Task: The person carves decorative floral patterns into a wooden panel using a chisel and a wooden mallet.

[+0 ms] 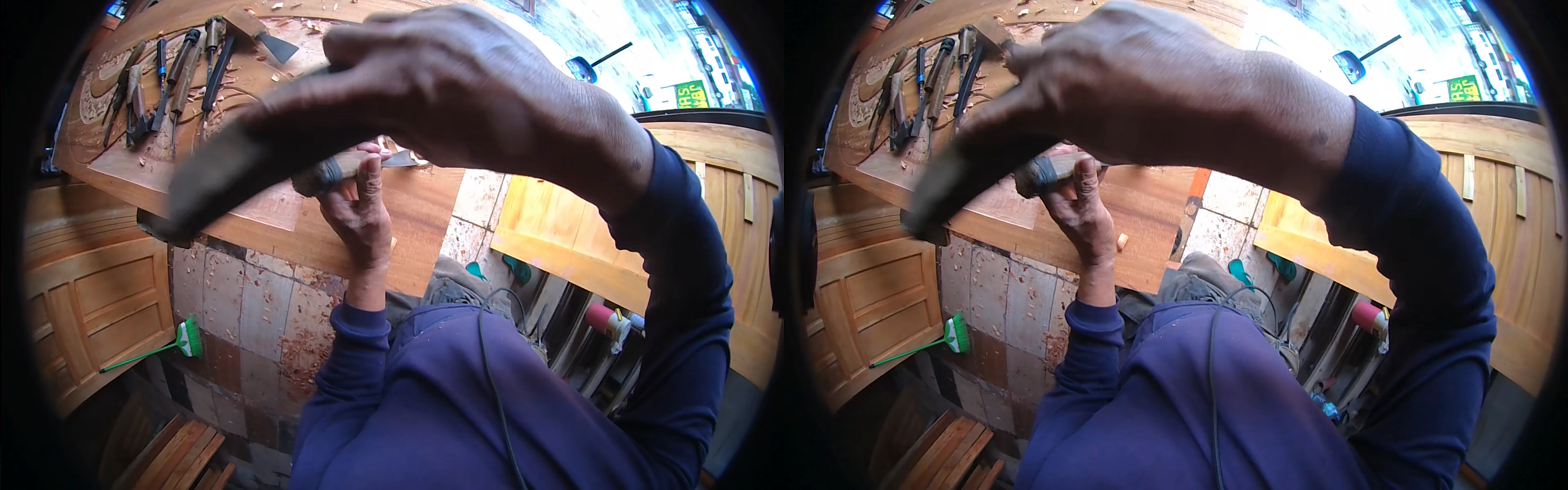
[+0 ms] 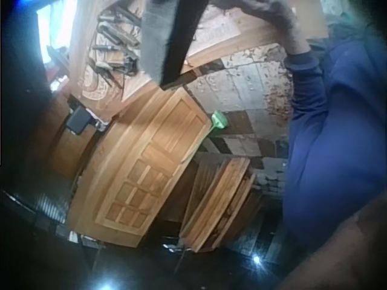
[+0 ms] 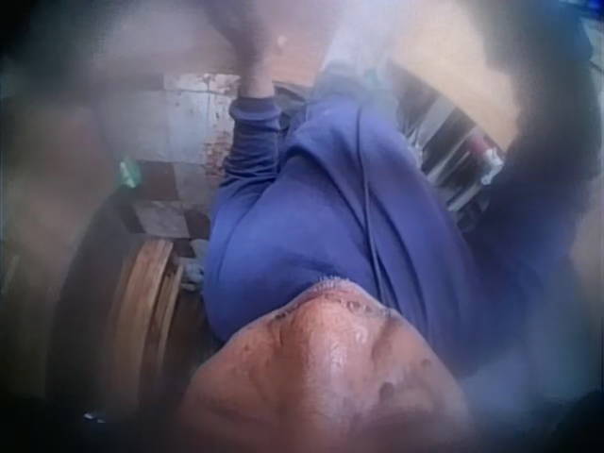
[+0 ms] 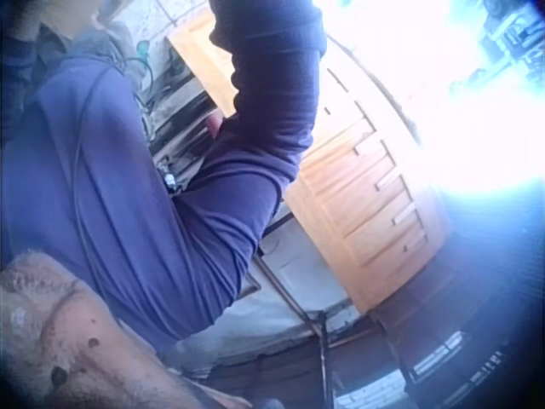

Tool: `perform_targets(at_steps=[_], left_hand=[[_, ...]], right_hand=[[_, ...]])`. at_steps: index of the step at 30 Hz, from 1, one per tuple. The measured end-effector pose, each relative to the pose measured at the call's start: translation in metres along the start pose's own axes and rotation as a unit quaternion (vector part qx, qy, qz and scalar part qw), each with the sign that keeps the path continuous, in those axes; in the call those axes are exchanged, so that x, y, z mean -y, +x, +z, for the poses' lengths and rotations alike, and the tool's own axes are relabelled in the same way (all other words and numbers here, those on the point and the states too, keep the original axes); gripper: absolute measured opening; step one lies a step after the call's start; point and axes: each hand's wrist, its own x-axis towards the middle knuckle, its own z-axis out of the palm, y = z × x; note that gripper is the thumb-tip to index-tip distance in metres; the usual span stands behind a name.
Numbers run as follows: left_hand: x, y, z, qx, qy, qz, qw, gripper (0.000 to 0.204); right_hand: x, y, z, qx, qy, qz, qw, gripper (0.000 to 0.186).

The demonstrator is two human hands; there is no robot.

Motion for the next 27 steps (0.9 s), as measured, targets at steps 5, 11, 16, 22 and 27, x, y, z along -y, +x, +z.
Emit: perform_targets(at_steps=[5,11,16,22,27], left_hand=[[-0.006,-0.01,0.005,-0.029,0.045,0.006,0.999,0.039],[-0.002,-0.041,0.014,-0.109,0.09,-0.016,0.99,0.034],[0.019,-0.058,0.005,-0.136,0.258,0.059,0.955,0.043],[0.006,-0.059,0.02,-0.093,0.124,0.033,0.987,0.031],[-0.027,-0.082,0.041,0.199,-0.077,0.057,0.975,0.041]], right_hand=[[0.004,-0.002,-0.003,0.097,-0.202,-0.101,0.969,0.041],[-0.001,-0.016,0.032,-0.078,-0.119,-0.122,0.982,0.066],[0.008,-0.016,0.028,-0.117,-0.118,-0.156,0.974,0.062],[0.008,-0.022,0.006,0.0,-0.155,-0.146,0.977,0.061],[-0.03,-0.055,-0.021,0.026,-0.225,-0.069,0.972,0.064]])
